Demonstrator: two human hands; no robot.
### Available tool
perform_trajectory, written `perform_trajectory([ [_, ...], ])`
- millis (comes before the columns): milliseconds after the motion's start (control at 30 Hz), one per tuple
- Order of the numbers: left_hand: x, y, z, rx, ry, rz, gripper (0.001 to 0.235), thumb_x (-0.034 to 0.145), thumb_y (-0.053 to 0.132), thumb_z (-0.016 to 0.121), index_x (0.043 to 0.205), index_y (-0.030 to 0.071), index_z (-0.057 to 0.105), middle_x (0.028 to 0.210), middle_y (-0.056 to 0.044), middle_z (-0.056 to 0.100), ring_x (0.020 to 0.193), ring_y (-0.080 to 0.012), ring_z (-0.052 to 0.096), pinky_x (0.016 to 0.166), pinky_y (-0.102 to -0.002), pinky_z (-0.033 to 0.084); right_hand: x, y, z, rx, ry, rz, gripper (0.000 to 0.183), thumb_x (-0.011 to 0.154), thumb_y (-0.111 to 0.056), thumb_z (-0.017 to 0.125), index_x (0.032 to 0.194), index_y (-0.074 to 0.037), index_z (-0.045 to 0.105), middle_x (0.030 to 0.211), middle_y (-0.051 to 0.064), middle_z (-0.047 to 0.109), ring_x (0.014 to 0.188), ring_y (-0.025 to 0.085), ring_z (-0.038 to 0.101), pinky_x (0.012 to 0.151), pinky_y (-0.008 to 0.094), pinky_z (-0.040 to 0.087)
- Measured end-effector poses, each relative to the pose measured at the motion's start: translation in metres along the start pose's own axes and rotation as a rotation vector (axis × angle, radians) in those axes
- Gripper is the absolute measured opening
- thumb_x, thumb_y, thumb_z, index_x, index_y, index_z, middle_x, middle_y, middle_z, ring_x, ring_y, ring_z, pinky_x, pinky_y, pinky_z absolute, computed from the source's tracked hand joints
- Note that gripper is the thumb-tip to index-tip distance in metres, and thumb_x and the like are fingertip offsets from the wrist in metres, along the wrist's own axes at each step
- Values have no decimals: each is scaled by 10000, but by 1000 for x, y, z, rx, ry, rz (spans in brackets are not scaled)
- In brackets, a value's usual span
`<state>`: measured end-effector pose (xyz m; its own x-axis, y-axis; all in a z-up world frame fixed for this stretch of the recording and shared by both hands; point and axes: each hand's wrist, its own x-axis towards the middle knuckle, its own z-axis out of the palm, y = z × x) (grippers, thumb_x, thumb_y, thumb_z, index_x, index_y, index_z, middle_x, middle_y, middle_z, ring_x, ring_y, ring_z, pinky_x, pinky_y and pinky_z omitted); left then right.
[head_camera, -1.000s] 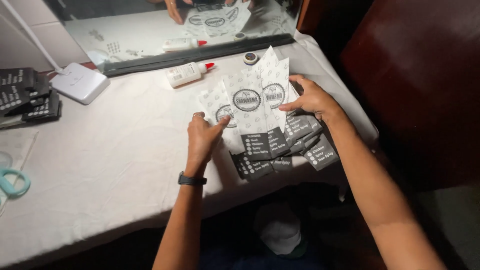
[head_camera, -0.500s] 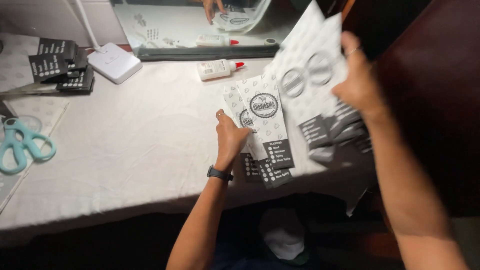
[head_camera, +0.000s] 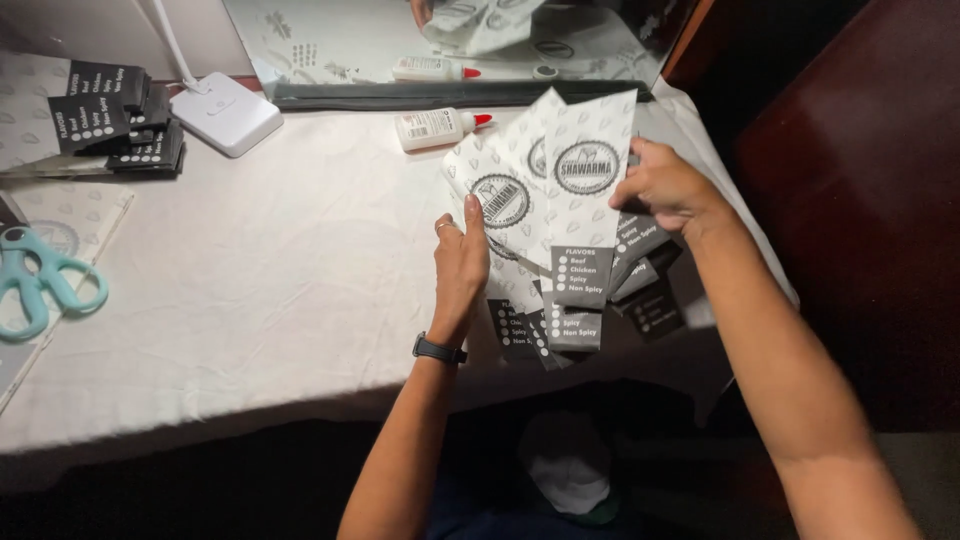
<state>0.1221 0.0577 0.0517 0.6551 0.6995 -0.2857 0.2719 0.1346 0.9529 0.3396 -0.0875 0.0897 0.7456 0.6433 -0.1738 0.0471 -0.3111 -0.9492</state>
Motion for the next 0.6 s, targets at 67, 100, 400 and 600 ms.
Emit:
perform_trajectory([
  [67,-4,5,-3,8,2,6,976,998,694,294,1548,-110,231,1490,-467,366,1430,-563,372,1133,-694,296,12,15,-11,45,7,-12,845,622,194,693,1414,-49,528,989,144,694,933,239,716,871,377,598],
  [100,-6,6,-4,16,1,13,970,997,689,315,1542,-111,247,1491,-466,365,1430,-560,374,1137,-688,298,17,23,-17,89,18,-23,867,616,197,706,1431,-32,516,988,163,703,952,262,735,875,392,609],
  [400,-23,24,-11,-86,5,-12,1141,905,820,147,1537,-121,280,1517,-425,371,1458,-545,326,1188,-622,262,-21,-47,-19,332,-58,-113,633,658,167,702,1200,-134,575,954,64,695,953,204,752,911,302,594],
  [600,-6,11,-7,41,29,-52,1144,887,820,333,1526,-127,282,1493,-433,399,1444,-543,364,1220,-590,269,21,56,25,-127,-267,-127,852,791,-88,878,1523,15,453,1415,267,568,1243,259,571,1061,420,501],
])
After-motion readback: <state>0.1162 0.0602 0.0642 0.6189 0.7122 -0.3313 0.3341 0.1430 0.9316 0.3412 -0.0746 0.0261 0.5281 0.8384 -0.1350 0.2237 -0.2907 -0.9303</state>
